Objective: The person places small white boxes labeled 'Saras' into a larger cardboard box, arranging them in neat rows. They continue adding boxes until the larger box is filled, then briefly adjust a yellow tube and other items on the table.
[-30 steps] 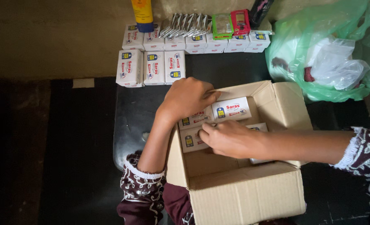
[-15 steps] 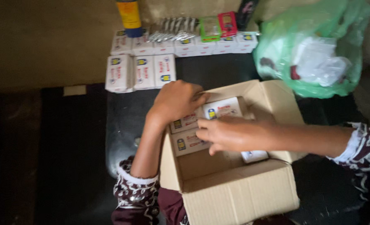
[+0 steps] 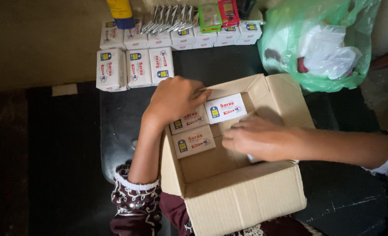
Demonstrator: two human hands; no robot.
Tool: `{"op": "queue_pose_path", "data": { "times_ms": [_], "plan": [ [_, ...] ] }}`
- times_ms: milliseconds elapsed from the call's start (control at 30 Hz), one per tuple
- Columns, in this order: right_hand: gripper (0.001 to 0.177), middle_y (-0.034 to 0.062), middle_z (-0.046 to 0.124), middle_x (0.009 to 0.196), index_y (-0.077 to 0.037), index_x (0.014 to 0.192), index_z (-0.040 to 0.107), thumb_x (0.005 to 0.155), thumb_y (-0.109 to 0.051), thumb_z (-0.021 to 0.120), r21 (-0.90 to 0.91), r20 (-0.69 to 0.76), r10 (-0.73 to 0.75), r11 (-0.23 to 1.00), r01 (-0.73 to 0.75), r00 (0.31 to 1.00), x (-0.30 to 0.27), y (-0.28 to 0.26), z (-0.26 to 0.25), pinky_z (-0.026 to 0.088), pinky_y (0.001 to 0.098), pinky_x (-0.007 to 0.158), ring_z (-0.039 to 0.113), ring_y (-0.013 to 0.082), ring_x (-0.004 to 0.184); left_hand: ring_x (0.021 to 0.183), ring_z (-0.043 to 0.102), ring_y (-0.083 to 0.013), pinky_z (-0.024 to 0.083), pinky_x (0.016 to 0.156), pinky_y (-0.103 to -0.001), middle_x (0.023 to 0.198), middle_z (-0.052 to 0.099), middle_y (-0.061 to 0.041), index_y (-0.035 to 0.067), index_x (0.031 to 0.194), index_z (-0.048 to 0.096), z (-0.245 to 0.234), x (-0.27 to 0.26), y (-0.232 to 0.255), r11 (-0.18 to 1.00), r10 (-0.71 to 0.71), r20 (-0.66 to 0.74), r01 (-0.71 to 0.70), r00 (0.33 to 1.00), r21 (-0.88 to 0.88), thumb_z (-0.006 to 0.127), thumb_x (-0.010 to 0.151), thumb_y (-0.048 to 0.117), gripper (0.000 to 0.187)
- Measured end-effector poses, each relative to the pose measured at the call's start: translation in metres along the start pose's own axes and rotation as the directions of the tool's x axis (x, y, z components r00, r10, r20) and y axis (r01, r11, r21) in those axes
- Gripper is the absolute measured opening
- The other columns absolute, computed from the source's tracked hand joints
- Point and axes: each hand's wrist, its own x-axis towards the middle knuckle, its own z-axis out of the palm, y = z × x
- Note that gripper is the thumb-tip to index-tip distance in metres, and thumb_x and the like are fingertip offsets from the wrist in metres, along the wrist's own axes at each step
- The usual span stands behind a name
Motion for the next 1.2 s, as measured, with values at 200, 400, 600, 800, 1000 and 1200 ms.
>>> {"op": "queue_pose_path", "data": {
  "times_ms": [200, 400, 600, 800, 1000, 1200],
  "plan": [
    [0.018, 0.0191, 0.062, 0.093, 0.003, 0.092, 0.061, 0.085, -0.013, 0.064, 0.104, 0.181, -0.005, 0.994, -0.014, 0.983, 0.017, -0.007, 0.018, 0.055, 0.0491, 0.073, 0.069, 0.0380, 0.083, 0.070, 0.070, -0.0404, 0.056, 0.069, -0.050, 0.073, 0.072, -0.018, 0.014, 0.089, 0.081, 0.000, -0.001, 0.000, 1.000, 0.000, -0.027, -0.001, 1.000, -0.016, 0.061, 0.094, 0.045, 0.037],
    [0.012, 0.0220, 0.064, 0.086, 0.003, 0.086, 0.063, 0.087, -0.008, 0.061, 0.118, 0.225, -0.020, 0.993, -0.007, 0.974, 0.019, -0.003, 0.033, 0.055, 0.0502, 0.075, 0.069, 0.0406, 0.087, 0.070, 0.070, -0.0387, 0.056, 0.068, -0.049, 0.073, 0.073, -0.017, 0.014, 0.088, 0.081, 0.000, -0.002, 0.000, 0.999, 0.007, -0.030, -0.008, 1.000, -0.034, 0.062, 0.094, 0.044, 0.036],
    [0.018, 0.0176, 0.065, 0.088, 0.000, 0.087, 0.063, 0.090, -0.017, 0.062, 0.205, 0.175, 0.056, 0.974, -0.092, 0.983, 0.021, 0.014, 0.027, 0.055, 0.0480, 0.074, 0.069, 0.0363, 0.084, 0.070, 0.070, -0.0386, 0.056, 0.068, -0.049, 0.073, 0.073, -0.016, 0.014, 0.087, 0.081, 0.001, -0.001, -0.001, 0.999, 0.009, -0.020, -0.010, 1.000, -0.043, 0.061, 0.094, 0.043, 0.035],
    [0.020, 0.0115, 0.068, 0.084, -0.005, 0.084, 0.064, 0.091, -0.023, 0.063, 0.271, 0.105, 0.136, 0.949, -0.160, 0.985, 0.010, 0.017, 0.018, 0.053, 0.0460, 0.078, 0.069, 0.0320, 0.085, 0.072, 0.070, -0.0391, 0.056, 0.068, -0.049, 0.074, 0.073, -0.017, 0.013, 0.085, 0.080, 0.000, -0.001, 0.000, 1.000, -0.007, -0.003, 0.007, 1.000, -0.008, 0.061, 0.095, 0.044, 0.038],
    [0.018, 0.0187, 0.066, 0.088, 0.000, 0.084, 0.063, 0.084, -0.017, 0.068, 0.181, 0.178, 0.072, 0.978, -0.105, 0.981, 0.012, 0.019, 0.030, 0.054, 0.0501, 0.075, 0.069, 0.0389, 0.087, 0.070, 0.070, -0.0386, 0.056, 0.067, -0.049, 0.073, 0.073, -0.016, 0.014, 0.090, 0.081, -0.001, -0.002, 0.001, 1.000, 0.008, -0.022, -0.008, 1.000, -0.029, 0.061, 0.095, 0.043, 0.036],
    [0.014, 0.0218, 0.066, 0.079, 0.002, 0.075, 0.063, 0.079, -0.010, 0.068, 0.191, 0.163, 0.035, 0.979, -0.066, 0.986, 0.012, 0.018, 0.038, 0.055, 0.0500, 0.070, 0.070, 0.0400, 0.080, 0.071, 0.071, -0.0378, 0.056, 0.069, -0.048, 0.073, 0.073, -0.016, 0.014, 0.090, 0.081, 0.000, -0.002, 0.000, 0.999, -0.004, -0.017, 0.004, 1.000, -0.048, 0.061, 0.094, 0.042, 0.035]
  ]
}}
